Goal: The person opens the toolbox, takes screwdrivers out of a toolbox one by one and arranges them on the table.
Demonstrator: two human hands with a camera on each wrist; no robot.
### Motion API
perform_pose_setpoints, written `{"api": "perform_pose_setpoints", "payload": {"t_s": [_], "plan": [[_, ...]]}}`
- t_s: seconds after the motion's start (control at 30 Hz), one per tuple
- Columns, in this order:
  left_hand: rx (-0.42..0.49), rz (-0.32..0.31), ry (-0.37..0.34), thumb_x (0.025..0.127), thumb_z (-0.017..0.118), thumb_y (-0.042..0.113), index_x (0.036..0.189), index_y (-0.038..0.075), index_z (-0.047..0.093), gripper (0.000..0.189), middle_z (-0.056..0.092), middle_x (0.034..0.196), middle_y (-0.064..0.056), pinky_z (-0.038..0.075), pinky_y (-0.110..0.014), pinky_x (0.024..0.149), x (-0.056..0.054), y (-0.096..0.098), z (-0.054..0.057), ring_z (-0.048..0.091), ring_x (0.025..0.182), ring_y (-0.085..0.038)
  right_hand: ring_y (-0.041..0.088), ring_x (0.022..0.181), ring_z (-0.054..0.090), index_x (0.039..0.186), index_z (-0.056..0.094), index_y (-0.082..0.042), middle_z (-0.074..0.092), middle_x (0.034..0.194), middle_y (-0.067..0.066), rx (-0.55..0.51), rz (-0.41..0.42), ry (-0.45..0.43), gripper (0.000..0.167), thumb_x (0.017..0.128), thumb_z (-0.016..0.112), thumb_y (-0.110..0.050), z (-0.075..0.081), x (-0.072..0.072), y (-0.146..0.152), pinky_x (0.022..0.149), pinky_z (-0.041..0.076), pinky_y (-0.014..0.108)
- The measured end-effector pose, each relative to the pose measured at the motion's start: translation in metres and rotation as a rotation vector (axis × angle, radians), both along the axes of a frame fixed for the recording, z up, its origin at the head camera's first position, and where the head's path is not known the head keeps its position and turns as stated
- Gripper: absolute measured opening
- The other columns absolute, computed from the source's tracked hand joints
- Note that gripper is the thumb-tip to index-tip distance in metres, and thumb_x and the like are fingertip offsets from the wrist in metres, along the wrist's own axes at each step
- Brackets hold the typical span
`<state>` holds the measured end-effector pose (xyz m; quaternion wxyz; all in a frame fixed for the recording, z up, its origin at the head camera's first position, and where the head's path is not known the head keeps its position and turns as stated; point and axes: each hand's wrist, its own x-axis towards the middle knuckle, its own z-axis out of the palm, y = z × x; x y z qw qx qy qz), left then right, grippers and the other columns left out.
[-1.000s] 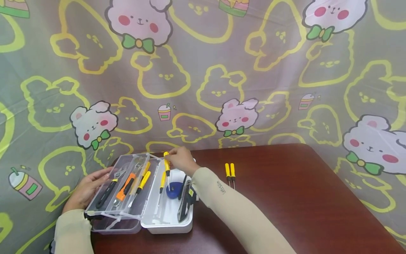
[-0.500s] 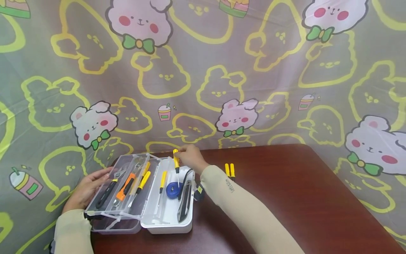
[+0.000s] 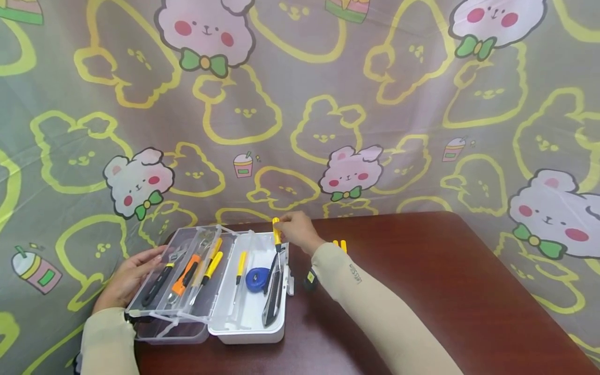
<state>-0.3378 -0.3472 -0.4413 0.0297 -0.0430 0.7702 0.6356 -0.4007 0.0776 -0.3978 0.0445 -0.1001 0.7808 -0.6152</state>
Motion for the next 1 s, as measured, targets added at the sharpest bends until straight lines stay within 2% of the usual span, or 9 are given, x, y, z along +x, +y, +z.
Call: {"api": "perform_pose_setpoints", "payload": {"t_s": [0.17,0.53,0.77,1.0], "plan": [[0.011,-0.010,0.017,0.092,0.065,0.041,0.152,0.007,0.033,0.075,0.059,0.118,0.004,0.056,-0.035,0.078,-0.001,-0.001,0.000,0.066,0.094,-0.013,0.026,0.075,0.064,0.109,0.066,0.005,0.065,0.095,0.016,-0.008,-0.013,0.002,0.024,0.095,0.064,-0.013,-0.002,-0.002,0.013,0.072,0.057,0.041],[-0.037,0.008,0.009,0.092,0.064,0.044,0.151,0.009,0.035,0.075,0.051,0.134,-0.011,0.055,-0.034,0.080,-0.001,-0.001,-0.002,0.064,0.097,-0.012,0.026,0.076,0.063,0.110,0.064,0.007,0.065,0.097,0.017,0.018,-0.057,-0.002,0.026,0.094,0.064,-0.013,-0.016,-0.003,0.041,0.076,0.056,0.046],[-0.053,0.016,0.000,0.093,0.062,0.045,0.152,0.009,0.034,0.074,0.045,0.141,-0.015,0.054,-0.031,0.080,-0.002,0.000,-0.001,0.062,0.098,-0.011,0.025,0.075,0.064,0.113,0.062,0.009,0.065,0.098,0.018,0.050,-0.083,-0.017,0.029,0.094,0.064,-0.014,-0.025,-0.007,0.059,0.077,0.055,0.047],[-0.071,0.013,0.014,0.093,0.062,0.046,0.151,0.008,0.034,0.075,0.041,0.144,-0.017,0.053,-0.028,0.081,-0.002,0.001,-0.002,0.060,0.100,-0.009,0.029,0.080,0.063,0.118,0.060,0.008,0.063,0.101,0.018,0.109,-0.113,-0.022,0.033,0.095,0.063,-0.016,-0.029,-0.007,0.080,0.074,0.057,0.041]]}}
